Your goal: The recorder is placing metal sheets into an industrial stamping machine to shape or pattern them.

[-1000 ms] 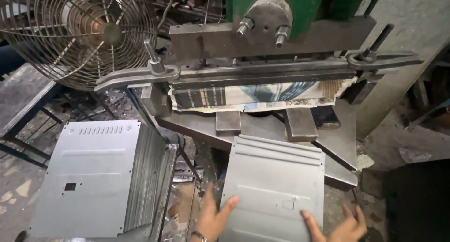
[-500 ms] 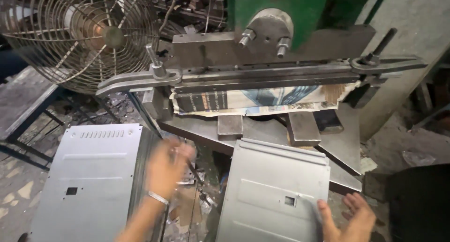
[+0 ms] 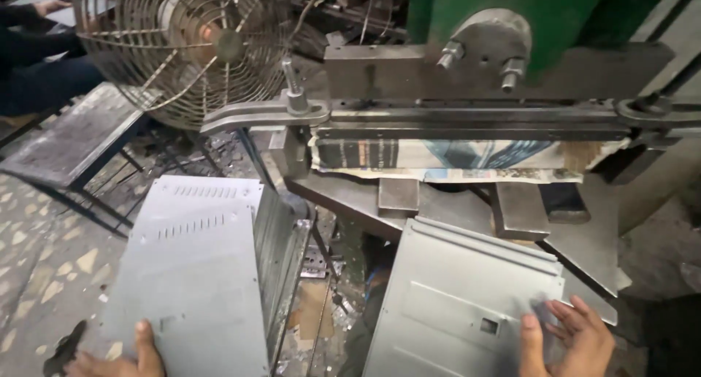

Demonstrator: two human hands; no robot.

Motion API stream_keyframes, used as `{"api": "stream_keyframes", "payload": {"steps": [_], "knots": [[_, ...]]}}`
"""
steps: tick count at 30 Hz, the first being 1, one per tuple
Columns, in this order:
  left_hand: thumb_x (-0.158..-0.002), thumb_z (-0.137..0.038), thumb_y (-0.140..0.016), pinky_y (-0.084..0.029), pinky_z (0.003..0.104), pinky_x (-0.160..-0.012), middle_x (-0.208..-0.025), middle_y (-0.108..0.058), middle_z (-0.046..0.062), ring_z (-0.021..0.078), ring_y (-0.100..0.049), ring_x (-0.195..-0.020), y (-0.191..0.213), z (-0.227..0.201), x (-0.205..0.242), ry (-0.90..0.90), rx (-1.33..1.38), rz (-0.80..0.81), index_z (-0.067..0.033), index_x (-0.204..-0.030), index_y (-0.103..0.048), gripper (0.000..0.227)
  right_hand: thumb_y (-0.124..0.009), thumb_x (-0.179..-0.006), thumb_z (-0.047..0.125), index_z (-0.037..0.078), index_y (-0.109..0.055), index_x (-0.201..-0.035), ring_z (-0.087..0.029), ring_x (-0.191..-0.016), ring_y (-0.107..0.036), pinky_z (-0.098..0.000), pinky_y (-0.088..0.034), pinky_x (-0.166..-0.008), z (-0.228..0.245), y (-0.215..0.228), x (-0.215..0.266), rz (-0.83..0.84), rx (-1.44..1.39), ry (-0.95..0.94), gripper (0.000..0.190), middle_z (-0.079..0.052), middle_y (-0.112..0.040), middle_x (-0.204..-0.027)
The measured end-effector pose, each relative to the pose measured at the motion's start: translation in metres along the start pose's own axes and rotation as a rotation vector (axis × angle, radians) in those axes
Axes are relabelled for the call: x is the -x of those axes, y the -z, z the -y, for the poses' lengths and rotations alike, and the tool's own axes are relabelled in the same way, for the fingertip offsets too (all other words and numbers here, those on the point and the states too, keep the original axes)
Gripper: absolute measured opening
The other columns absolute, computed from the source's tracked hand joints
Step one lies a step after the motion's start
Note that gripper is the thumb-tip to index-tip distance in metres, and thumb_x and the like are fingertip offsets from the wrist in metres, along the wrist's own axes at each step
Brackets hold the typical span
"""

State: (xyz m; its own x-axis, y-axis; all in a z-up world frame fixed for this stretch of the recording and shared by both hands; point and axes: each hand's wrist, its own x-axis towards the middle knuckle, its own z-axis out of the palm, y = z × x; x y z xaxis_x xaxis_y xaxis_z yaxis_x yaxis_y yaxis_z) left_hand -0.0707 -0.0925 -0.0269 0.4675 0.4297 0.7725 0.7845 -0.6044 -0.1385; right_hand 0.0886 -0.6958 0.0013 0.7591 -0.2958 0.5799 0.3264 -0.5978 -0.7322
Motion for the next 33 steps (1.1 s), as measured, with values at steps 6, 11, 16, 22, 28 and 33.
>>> {"api": "stream_keyframes", "payload": {"steps": [6,11,16,22,28,33], "knots": [[-0.101,-0.036,-0.053,-0.049,0.032,-0.089,-0.108,-0.062,0.014,0.0235,-0.06,-0.099,-0.153,0.123,0.102,-0.212,0.267,0.274,-0.0153,-0.142,-0.062,0.046,-0.074,-0.088,0.009,-0.01,-0.047,-0.123,-0.03,-0.114,-0.068,-0.0355,-0.059,-0.087,0.036,-0.017,-0.004,0.018,-0.094,0.131,0.048,-0.033,-0.049,-0.142],[-0.098,-0.024,-0.055,-0.049,0.029,-0.078,-0.09,-0.059,0.009,0.0183,-0.057,-0.081,-0.166,0.097,0.072,-0.433,0.516,0.484,-0.0262,-0.142,-0.066,0.045,-0.068,-0.091,0.012,-0.007,-0.058,-0.123,-0.024,-0.109,-0.072,-0.037,-0.058,-0.094,0.087,-0.026,-0.013,0.247,-0.408,-0.281,0.038,-0.02,-0.064,-0.136],[-0.095,-0.016,-0.057,-0.051,0.036,-0.087,-0.104,-0.07,0.015,0.0295,-0.065,-0.093,0.097,-0.171,-0.06,-0.575,1.136,0.296,-0.0101,-0.131,-0.068,0.039,-0.055,-0.094,0.043,-0.001,-0.066,-0.123,-0.024,-0.099,-0.076,-0.0382,-0.055,-0.091,0.164,-0.007,-0.097,0.654,-0.576,-0.904,0.054,-0.011,-0.073,-0.129],[-0.101,-0.038,-0.059,-0.053,0.027,-0.077,-0.094,-0.074,0.003,0.0084,-0.062,-0.084,0.242,-0.322,-0.116,0.148,1.874,1.215,0.0009,-0.112,-0.073,0.043,-0.065,-0.094,0.037,-0.004,-0.07,-0.12,-0.027,-0.085,-0.07,-0.0412,-0.057,-0.079,0.115,0.003,-0.186,0.587,-0.444,-0.962,0.049,-0.018,-0.076,-0.105],[-0.099,-0.036,-0.063,-0.048,0.028,-0.073,-0.09,-0.067,0.002,0.0101,-0.056,-0.082,0.242,-0.357,-0.111,0.352,1.938,1.341,0.0022,-0.109,-0.073,0.041,-0.072,-0.091,0.031,-0.004,-0.072,-0.117,-0.021,-0.084,-0.069,-0.0376,-0.057,-0.076,0.092,0.001,-0.213,0.553,-0.328,-0.947,0.044,-0.012,-0.076,-0.102],[-0.098,-0.036,-0.062,-0.051,0.026,-0.076,-0.095,-0.072,0.003,0.0085,-0.061,-0.085,0.239,-0.358,-0.111,0.346,1.961,1.326,0.0006,-0.111,-0.074,0.041,-0.072,-0.09,0.032,-0.001,-0.072,-0.111,-0.02,-0.077,-0.068,-0.0378,-0.057,-0.07,0.084,-0.002,-0.211,0.578,-0.386,-0.96,0.038,-0.011,-0.076,-0.097]]}}
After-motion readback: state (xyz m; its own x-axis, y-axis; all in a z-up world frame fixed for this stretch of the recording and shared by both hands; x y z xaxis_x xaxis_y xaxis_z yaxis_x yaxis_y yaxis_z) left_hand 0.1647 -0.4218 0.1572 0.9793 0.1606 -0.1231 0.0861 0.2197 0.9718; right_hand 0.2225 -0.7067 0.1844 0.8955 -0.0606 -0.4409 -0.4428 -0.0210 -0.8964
